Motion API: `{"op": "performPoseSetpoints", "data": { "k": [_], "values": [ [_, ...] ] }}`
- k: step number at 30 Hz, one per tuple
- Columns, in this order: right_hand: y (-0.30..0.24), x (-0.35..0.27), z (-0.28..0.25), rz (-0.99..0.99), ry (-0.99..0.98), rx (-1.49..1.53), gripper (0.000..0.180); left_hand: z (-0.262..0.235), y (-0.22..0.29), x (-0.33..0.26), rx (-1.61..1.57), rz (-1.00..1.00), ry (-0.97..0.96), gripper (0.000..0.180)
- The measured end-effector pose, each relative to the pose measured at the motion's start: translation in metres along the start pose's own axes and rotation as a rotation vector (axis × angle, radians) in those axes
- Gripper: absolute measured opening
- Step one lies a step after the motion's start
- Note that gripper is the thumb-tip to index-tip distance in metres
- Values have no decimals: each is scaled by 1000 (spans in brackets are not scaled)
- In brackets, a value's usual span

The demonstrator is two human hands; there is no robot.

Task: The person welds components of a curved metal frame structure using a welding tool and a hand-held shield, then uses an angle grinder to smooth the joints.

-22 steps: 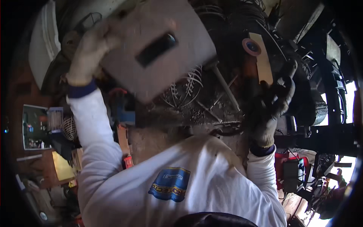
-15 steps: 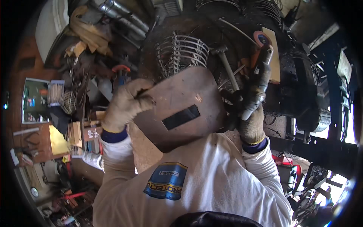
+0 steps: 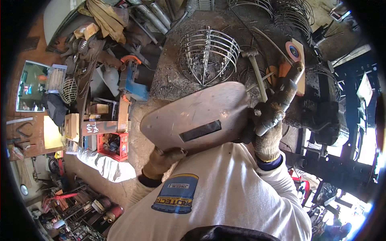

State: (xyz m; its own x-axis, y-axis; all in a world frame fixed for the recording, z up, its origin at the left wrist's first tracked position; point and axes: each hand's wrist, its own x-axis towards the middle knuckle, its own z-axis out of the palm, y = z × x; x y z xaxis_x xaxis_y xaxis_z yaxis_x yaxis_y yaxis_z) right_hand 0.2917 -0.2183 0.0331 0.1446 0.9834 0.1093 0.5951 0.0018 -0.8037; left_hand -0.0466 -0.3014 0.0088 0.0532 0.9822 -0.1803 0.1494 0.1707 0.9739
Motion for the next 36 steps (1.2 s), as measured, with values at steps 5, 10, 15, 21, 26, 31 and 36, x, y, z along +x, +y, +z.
{"op": "performPoseSetpoints", "data": {
  "k": [5,10,15,21,26,31,36],
  "values": [
    [-11,9,-3,184,-39,1028,37,-22,-4,6,-288,-26,123,38],
    [-16,56,-51,211,-191,884,32,-86,-10,10,-298,138,427,47],
    [-12,114,-104,-54,-228,519,31,-100,-8,4,-558,291,418,44],
    [11,137,-108,52,-380,382,36,-50,11,20,-614,286,619,53],
    [38,136,-80,189,-445,611,38,-3,52,57,-532,239,596,59],
    [35,143,-79,167,-474,536,57,2,61,73,-539,224,624,67],
    [49,141,-71,249,-541,826,74,-36,52,66,-573,359,508,65]
  ]
}}
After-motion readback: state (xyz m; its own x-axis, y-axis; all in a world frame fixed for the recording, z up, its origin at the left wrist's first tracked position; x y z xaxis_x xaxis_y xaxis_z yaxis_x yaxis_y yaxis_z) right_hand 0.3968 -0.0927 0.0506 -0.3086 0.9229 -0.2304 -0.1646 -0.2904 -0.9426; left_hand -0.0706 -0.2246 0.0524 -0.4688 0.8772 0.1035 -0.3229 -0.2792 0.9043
